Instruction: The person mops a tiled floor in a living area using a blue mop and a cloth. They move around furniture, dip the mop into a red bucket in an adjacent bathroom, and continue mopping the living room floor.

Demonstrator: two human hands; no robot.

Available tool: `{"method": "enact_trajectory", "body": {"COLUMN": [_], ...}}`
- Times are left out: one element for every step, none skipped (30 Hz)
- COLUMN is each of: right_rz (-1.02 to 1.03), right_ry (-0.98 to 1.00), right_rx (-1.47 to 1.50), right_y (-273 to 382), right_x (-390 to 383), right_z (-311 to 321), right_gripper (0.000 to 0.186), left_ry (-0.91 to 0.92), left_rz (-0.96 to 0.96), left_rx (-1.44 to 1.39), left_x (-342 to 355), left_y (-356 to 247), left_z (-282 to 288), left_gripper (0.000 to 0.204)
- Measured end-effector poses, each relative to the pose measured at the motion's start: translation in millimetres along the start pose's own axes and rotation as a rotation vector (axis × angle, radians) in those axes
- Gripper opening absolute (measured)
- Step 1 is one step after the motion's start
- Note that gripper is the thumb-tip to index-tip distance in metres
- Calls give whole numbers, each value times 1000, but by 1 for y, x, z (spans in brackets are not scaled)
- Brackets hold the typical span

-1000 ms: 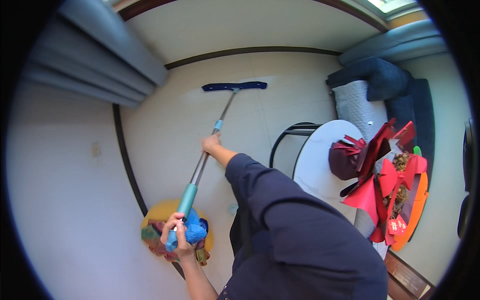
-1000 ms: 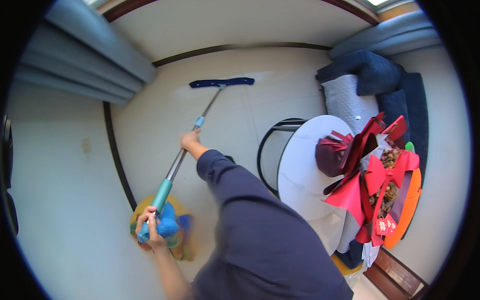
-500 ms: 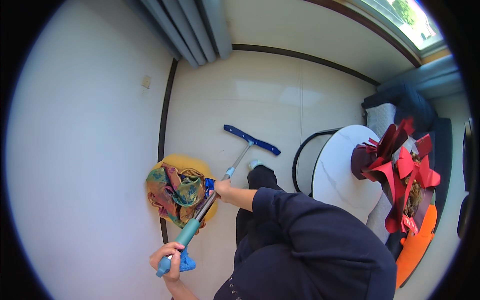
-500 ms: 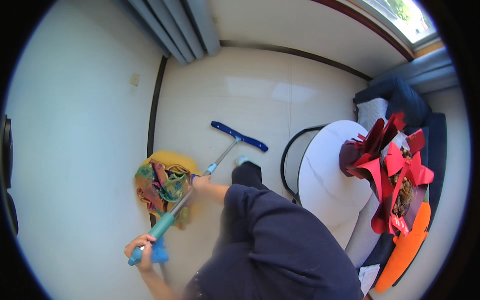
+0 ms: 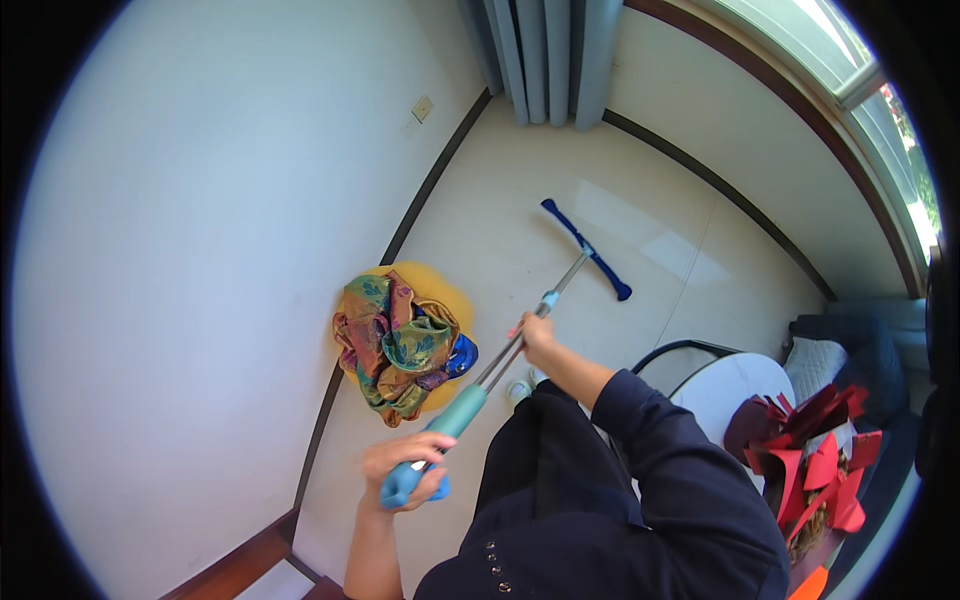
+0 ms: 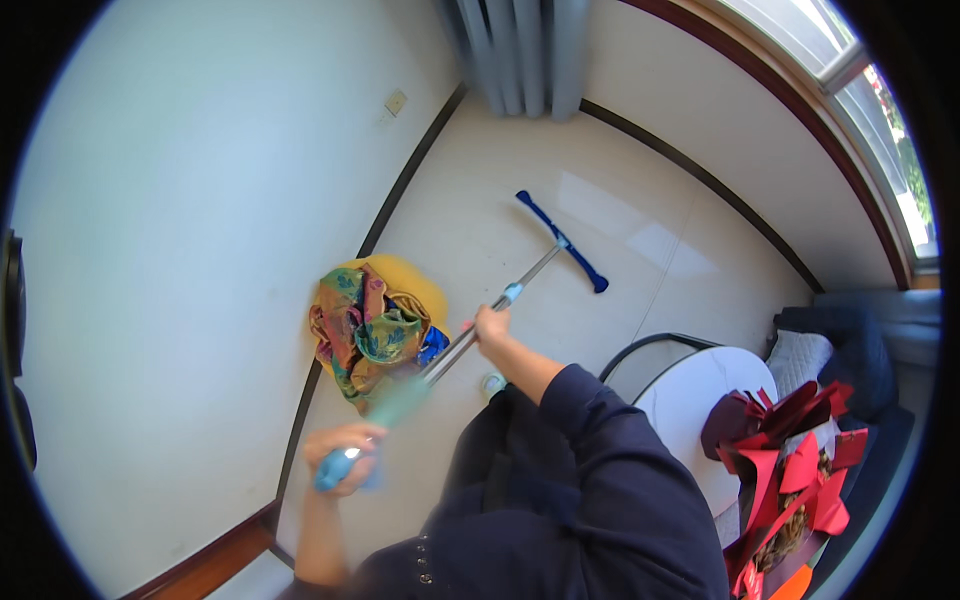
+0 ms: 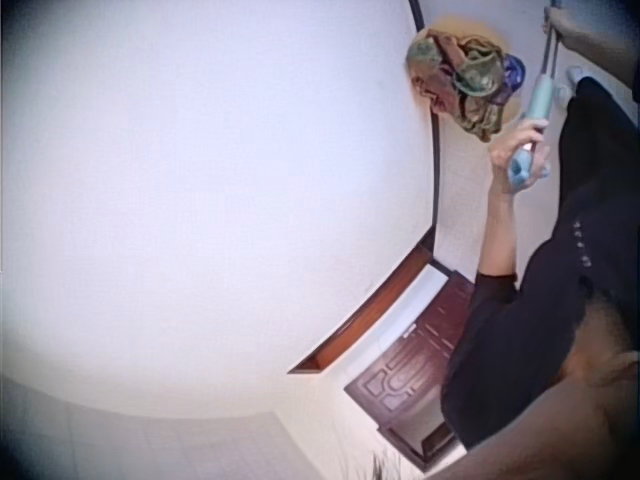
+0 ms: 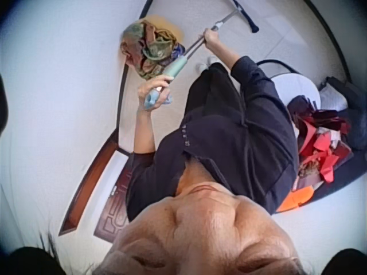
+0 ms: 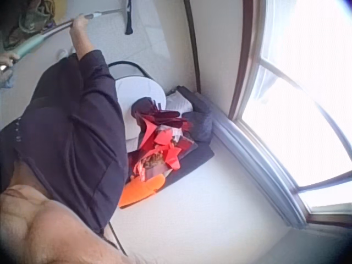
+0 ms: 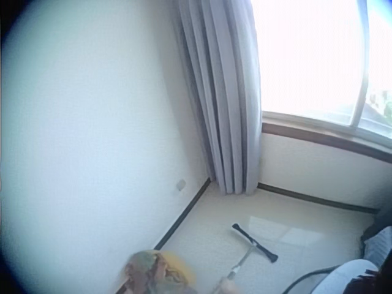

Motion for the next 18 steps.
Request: {"method": "enact_trajectory", "body": {"right_rz": [47, 64, 82, 75, 64, 36, 7, -21, -26, -27, -30, -22, -5, -3, -1, -9, -22, -35], "right_ry": [6, 25, 38, 62, 91, 90, 94, 98, 103, 88, 78, 89, 108, 121, 134, 156, 182, 209], "right_rx": [23, 20, 17, 29, 36, 34, 33, 32, 39, 50, 56, 52, 43, 55, 67, 54, 39, 24], "right_y": [9, 17, 24, 31, 37, 40, 44, 44, 40, 35, 28, 21, 13, 4, -4, -11, -18, -24], "right_x": [18, 40, 64, 88, 105, 120, 129, 136, 140, 143, 141, 137, 140, 138, 136, 132, 124, 116], "right_z": [2, 3, 6, 9, 8, 8, 3, -3, -14, -20, -28, -36, -44, -55, -66, -79, -95, -110], "right_gripper": [10, 10, 10, 10, 10, 10, 10, 10, 10, 10, 10, 11, 10, 10, 10, 10, 10, 10], "left_ry": [7, 15, 26, 11, -9, -30, -73, -117, -162, -182, -190, -199, -205, -250, -261, -274, -290, -316], "left_rz": [-10, -21, -33, -38, -38, -37, -57, -78, -98, -56, -40, -25, -18, -67, -55, -41, -24, 3], "left_rx": [-20, -42, -70, -23, 27, 78, 78, 80, 83, 115, 113, 110, 104, 51, 70, 93, 118, 132], "left_x": [12, 24, 36, 50, 63, 71, 75, 79, 79, 80, 78, 75, 74, 71, 68, 64, 58, 52], "left_y": [8, 17, 25, 32, 37, 43, 52, 63, 70, 78, 82, 85, 86, 88, 89, 88, 88, 92], "left_z": [-9, -17, -27, -37, -46, -52, -54, -56, -54, -47, -39, -30, -22, -15, -8, 1, 10, 18], "left_gripper": [16, 17, 17, 17, 16, 16, 16, 15, 15, 12, 11, 10, 10, 9, 10, 10, 10, 11]}}
Point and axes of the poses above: each hand's wrist, its own x-axis towards the middle knuckle, its own z-axis out of the back of the hand, y = z × x, the point moved 3 cm from there along x, towards the middle knuckle, and after that the axes turned 9 degrees about z, right-handed, at the moved point
